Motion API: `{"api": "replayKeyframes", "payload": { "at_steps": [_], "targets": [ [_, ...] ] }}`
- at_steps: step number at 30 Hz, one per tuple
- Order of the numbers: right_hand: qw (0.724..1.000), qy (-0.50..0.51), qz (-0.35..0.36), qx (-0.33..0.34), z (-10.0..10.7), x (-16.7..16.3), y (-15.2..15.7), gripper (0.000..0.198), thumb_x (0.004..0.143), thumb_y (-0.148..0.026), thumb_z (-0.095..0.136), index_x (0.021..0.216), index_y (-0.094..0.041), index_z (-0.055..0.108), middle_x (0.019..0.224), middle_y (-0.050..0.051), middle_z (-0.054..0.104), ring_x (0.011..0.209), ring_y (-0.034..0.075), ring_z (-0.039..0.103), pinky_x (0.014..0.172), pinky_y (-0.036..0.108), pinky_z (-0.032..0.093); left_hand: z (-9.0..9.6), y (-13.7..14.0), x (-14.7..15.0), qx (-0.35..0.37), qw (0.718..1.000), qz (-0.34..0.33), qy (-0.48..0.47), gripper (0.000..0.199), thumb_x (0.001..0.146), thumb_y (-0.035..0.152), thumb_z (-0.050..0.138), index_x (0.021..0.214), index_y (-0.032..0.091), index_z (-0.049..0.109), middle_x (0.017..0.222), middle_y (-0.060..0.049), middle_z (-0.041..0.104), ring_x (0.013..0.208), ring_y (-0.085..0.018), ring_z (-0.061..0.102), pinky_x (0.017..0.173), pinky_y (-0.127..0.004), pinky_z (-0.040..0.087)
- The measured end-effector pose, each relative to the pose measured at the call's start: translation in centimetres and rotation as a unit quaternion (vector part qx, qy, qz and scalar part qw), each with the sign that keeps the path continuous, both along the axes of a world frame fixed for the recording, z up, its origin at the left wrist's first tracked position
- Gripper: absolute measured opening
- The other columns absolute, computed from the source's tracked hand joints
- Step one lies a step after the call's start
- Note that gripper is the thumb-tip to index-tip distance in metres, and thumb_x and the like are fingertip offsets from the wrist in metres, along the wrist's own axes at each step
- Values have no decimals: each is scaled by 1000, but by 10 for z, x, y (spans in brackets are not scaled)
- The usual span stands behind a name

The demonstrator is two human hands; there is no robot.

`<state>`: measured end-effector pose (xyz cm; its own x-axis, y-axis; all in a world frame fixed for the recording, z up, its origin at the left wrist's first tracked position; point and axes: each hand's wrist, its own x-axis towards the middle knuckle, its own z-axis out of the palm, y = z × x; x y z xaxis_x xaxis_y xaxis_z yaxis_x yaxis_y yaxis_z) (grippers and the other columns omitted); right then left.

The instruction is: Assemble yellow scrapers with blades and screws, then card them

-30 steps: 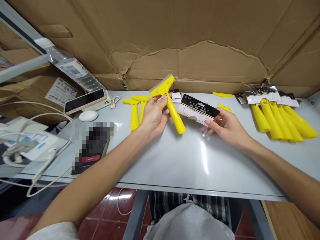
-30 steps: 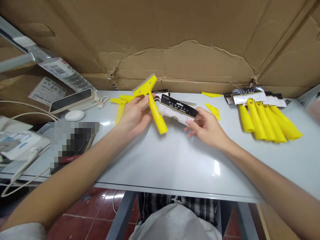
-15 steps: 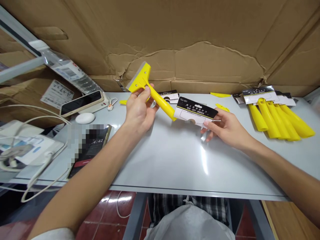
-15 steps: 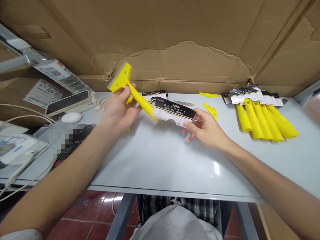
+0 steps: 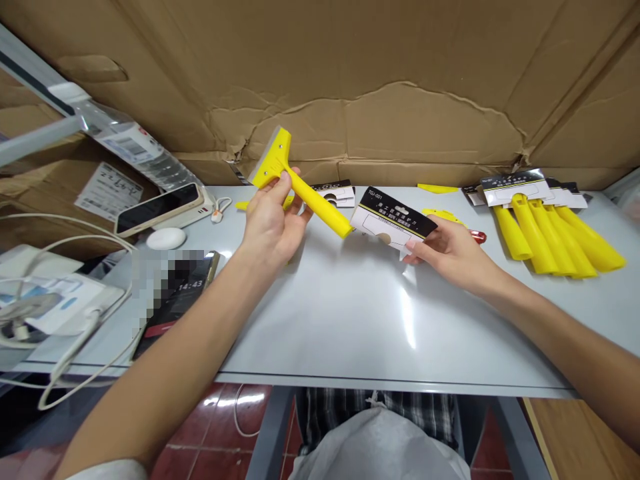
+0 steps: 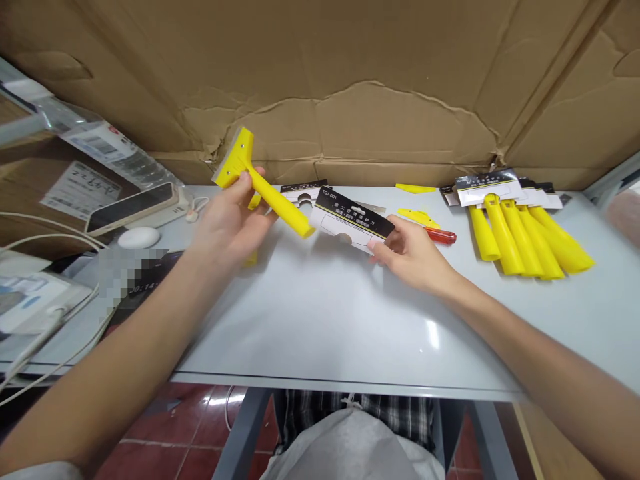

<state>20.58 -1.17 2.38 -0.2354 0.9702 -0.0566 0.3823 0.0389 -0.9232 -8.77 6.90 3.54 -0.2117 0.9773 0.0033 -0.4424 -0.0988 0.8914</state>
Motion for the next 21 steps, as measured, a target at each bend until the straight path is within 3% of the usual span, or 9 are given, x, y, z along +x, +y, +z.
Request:
{"api": "replayKeyframes", "payload": {
  "at_steps": [9,17,21],
  "targets": [
    [998,49,14,-41,0,-3,-1,60,88,-56,73,126,-14,56,105,12,67,80,16,70,67,31,64,1,4,-2,2,1000,19,-7,35,70,34,91,94,34,65,118,1,74,133,-30,52,92,-43,53],
    [991,79,79,-68,-1,4,1,65,87,-57,74,132,-14,55,113,13,67,90,18,73,76,32,67,-9,15,-2,-18,997,63,-39,31,70,28,90,87,32,64,116,2,74,129,-27,54,91,-40,53],
    [993,63,80,-54,2,2,0,62,83,-56,78,122,-13,59,107,11,68,89,17,72,73,30,66,-12,8,9,-7,999,24,-45,30,74,24,88,93,32,66,110,0,74,119,-24,62,88,-38,55]
  ]
}}
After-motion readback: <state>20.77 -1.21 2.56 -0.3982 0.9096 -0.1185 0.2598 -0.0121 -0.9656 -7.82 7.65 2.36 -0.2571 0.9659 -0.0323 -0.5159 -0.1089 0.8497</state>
